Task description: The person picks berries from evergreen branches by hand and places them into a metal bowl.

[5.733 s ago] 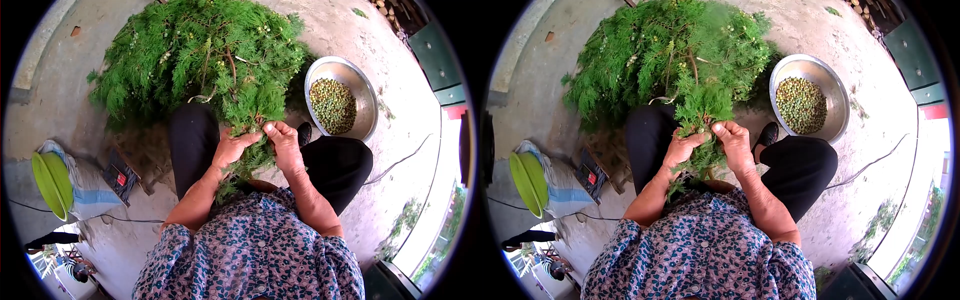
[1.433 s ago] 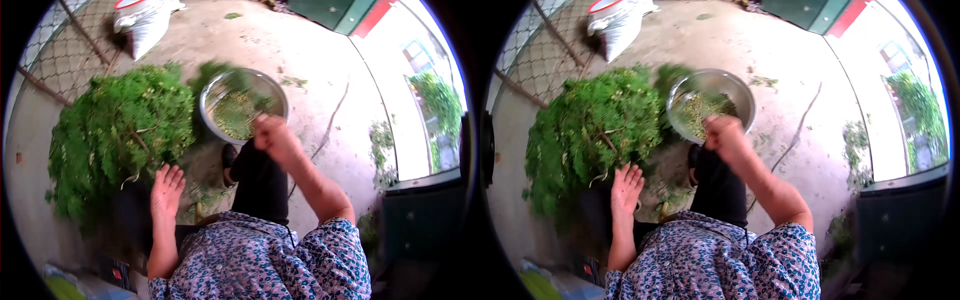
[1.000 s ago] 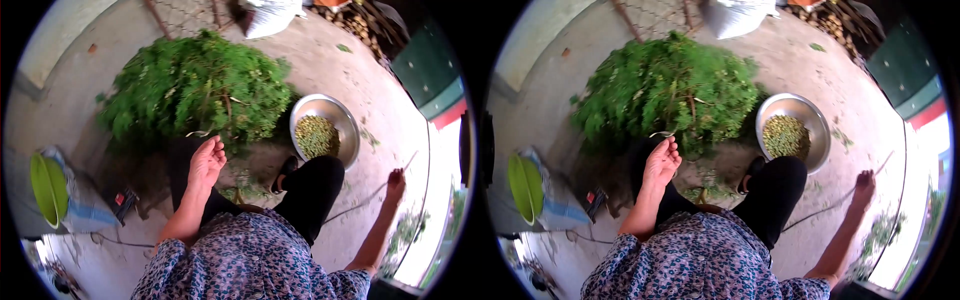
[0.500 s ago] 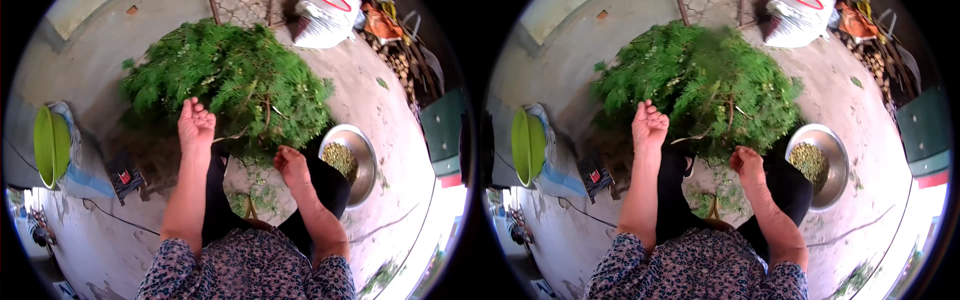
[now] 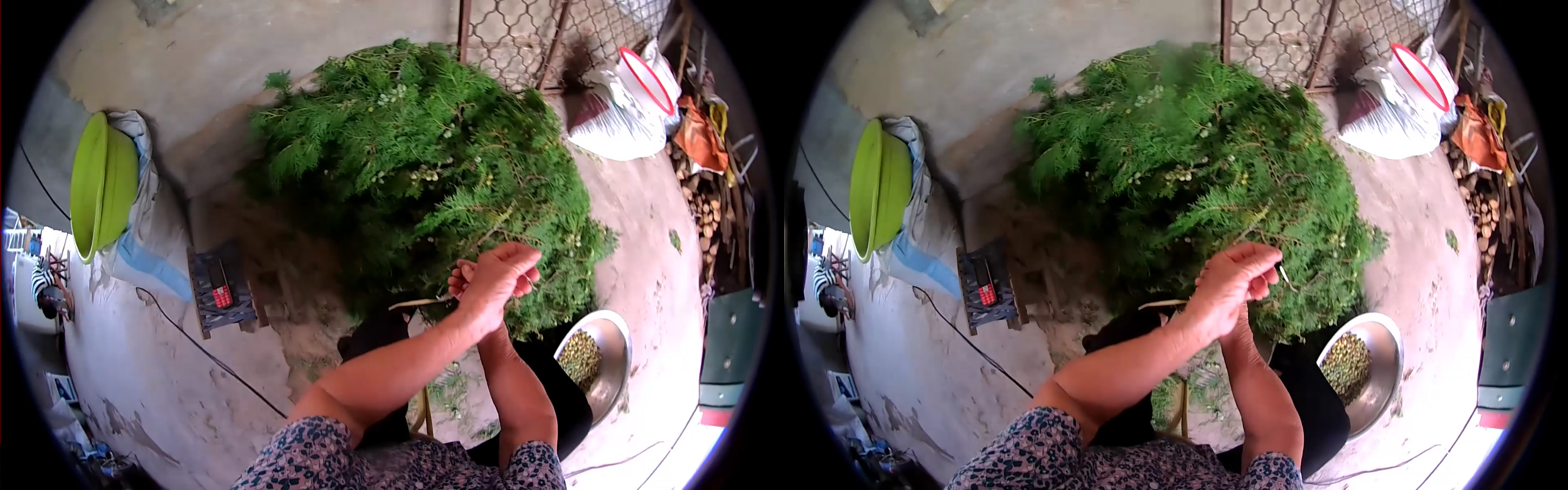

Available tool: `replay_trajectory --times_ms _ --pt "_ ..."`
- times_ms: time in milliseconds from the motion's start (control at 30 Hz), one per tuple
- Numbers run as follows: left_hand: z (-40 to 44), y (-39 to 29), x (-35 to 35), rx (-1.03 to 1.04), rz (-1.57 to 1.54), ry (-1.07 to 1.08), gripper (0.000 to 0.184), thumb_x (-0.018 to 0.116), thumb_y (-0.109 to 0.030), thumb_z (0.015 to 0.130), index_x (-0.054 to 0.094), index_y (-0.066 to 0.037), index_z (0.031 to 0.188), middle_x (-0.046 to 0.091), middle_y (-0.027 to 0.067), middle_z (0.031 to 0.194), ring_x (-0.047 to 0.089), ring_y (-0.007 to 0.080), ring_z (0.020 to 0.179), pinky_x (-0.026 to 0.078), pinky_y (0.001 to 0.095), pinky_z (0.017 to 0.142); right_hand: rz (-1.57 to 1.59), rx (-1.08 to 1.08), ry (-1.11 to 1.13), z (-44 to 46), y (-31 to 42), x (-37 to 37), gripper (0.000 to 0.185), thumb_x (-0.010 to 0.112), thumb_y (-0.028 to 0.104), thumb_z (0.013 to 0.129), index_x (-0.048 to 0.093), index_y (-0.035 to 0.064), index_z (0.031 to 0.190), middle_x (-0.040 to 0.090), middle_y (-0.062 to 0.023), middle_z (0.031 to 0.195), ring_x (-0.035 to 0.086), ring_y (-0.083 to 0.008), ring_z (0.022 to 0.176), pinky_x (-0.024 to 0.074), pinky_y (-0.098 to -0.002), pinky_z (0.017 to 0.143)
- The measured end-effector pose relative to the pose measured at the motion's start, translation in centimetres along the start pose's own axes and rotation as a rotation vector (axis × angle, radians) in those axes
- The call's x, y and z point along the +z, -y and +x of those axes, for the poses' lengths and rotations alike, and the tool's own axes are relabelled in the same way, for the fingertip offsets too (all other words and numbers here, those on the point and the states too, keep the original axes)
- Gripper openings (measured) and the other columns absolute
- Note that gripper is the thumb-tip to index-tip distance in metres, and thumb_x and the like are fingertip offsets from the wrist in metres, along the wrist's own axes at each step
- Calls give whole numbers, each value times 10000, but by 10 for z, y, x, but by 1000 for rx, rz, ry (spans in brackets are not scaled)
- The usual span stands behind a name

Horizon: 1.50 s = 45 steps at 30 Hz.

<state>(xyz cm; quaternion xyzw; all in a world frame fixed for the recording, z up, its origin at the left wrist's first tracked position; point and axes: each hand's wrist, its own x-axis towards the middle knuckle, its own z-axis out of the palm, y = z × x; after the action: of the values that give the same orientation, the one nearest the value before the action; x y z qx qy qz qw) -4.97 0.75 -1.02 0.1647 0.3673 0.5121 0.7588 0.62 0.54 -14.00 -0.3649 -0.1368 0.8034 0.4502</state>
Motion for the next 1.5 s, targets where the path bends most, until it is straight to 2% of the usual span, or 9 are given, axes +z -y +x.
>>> replay_trajectory --times_ms 267,433,700,867,900,1067,1133,1300,1500 --pt "-7 -32 -19 -3 -122 -149 183 605 -205 810 597 -39 888 571 21 690 474 56 546 384 178 509 -267 -129 25 126 2 70 239 495 84 852 505 -14 1069 565 -82 907 564 -189 803 485 -301 691" --pt "-19 -51 -40 93 -142 -217 192 566 -165 837 583 -10 949 544 18 730 476 69 623 388 198 568 -737 -398 5 201 28 126 446 446 58 828 353 -61 1248 412 -192 1243 564 -228 926 496 -303 706" --pt "-33 -71 -55 60 -165 -345 196 539 -113 854 562 8 1007 559 21 744 492 70 661 410 184 618 -1364 -629 28 341 22 122 651 506 31 785 170 15 1343 270 -160 1358 579 -190 735 479 -291 509" --pt "-31 -80 -54 121 -110 -390 152 548 -114 852 575 -15 964 558 23 714 495 71 640 392 192 592 -1541 -897 -182 346 10 125 645 583 53 748 255 45 1303 377 -198 1214 520 -332 933 457 -392 714" --pt "-31 -80 -55 140 -90 -388 149 543 -114 853 577 -10 954 556 22 712 501 79 639 401 204 593 -1496 -709 -229 330 18 141 600 597 80 744 298 50 1263 399 -210 1147 445 -390 1019 410 -413 812" --pt "-30 -81 -63 106 -202 -341 181 550 -122 851 578 -2 983 561 27 722 493 78 636 407 202 586 -1521 -801 -463 293 30 154 166 572 128 757 621 122 915 574 -140 926 557 -329 844 448 -394 725" --pt "-31 -81 -65 68 -236 -290 200 543 -112 854 565 5 1014 562 17 750 492 61 664 415 181 612 -1317 -958 -448 294 39 136 185 586 92 733 622 52 910 608 -148 807 595 -284 692 475 -353 653" --pt "-27 -83 -59 122 -150 -342 171 531 -131 848 567 -3 956 551 21 704 468 79 607 380 193 581 -634 -630 -274 232 102 148 193 556 44 800 585 -46 967 598 -49 678 534 -111 492 430 -205 390" --pt "-18 -74 -55 188 -167 -361 151 557 -127 830 585 -18 930 551 10 681 461 75 578 367 190 551 -623 -733 -182 163 167 191 218 557 151 836 572 -56 901 605 -105 695 572 -159 538 485 -271 486"
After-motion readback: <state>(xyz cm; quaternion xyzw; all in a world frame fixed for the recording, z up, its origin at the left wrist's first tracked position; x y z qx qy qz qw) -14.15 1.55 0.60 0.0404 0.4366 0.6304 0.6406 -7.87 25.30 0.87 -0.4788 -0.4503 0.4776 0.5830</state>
